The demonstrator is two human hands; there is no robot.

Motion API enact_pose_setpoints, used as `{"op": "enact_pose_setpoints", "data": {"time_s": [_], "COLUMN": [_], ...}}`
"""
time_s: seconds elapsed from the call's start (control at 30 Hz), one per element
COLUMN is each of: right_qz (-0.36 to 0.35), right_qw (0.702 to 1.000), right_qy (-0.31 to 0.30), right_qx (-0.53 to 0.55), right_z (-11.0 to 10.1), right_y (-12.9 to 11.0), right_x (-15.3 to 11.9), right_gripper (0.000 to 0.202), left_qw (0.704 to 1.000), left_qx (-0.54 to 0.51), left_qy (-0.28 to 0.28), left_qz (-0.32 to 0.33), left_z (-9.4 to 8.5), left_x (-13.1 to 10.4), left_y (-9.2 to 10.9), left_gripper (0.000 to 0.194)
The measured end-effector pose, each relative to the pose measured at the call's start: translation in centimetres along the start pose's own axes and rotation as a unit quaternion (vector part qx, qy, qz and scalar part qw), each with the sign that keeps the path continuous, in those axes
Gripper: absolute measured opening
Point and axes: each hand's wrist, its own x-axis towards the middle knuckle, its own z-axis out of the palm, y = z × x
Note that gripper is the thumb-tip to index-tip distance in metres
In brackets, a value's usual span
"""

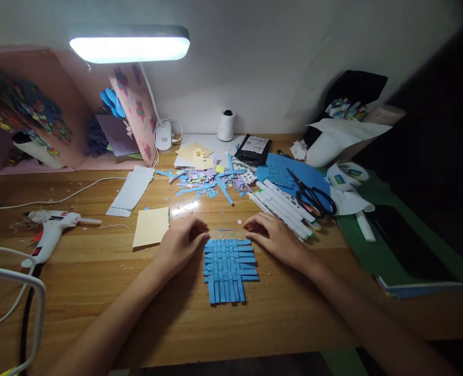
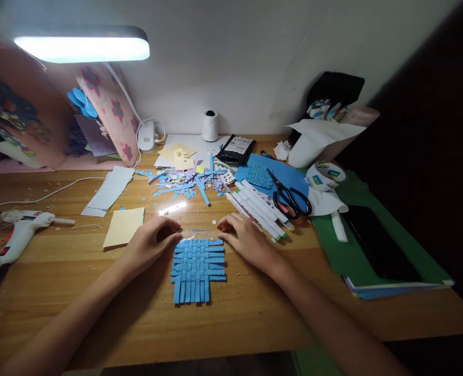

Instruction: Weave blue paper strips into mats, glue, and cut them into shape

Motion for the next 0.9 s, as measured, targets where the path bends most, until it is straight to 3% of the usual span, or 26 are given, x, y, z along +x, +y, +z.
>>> {"op": "enact_pose_setpoints", "data": {"time_s": [0.3,0.43,0.6,0.7,0.77,0.9], "right_qz": [-0.053,-0.085,-0.101,-0.090,-0.086,-0.079], "right_qw": [0.998,0.996,0.992,0.992,0.991,0.991], "right_qy": [0.002,0.015,-0.075,-0.082,-0.078,-0.078], "right_qx": [-0.029,-0.026,0.012,0.046,0.059,0.081], "right_z": [0.1,1.0,3.0,3.9,4.1,4.1], "right_y": [-0.3,-1.1,-3.2,-3.6,-3.4,-2.9], "right_x": [-0.1,0.2,2.0,3.1,3.5,3.4], "right_gripper": [0.006,0.010,0.030,0.020,0.010,0.005], "left_qw": [1.000,0.996,0.967,0.957,0.965,0.997], "left_qx": [0.011,-0.087,-0.249,-0.283,-0.256,-0.066], "left_qy": [-0.010,0.005,0.034,0.024,0.010,0.001], "left_qz": [0.015,-0.020,-0.049,-0.056,-0.057,-0.038], "left_z": [0.5,1.1,2.0,1.9,1.5,0.3], "left_x": [-0.2,0.0,0.7,0.8,0.6,-0.2], "left_y": [0.8,0.9,0.8,0.5,0.2,-0.1], "left_gripper": [0.007,0.012,0.020,0.026,0.035,0.045]}}
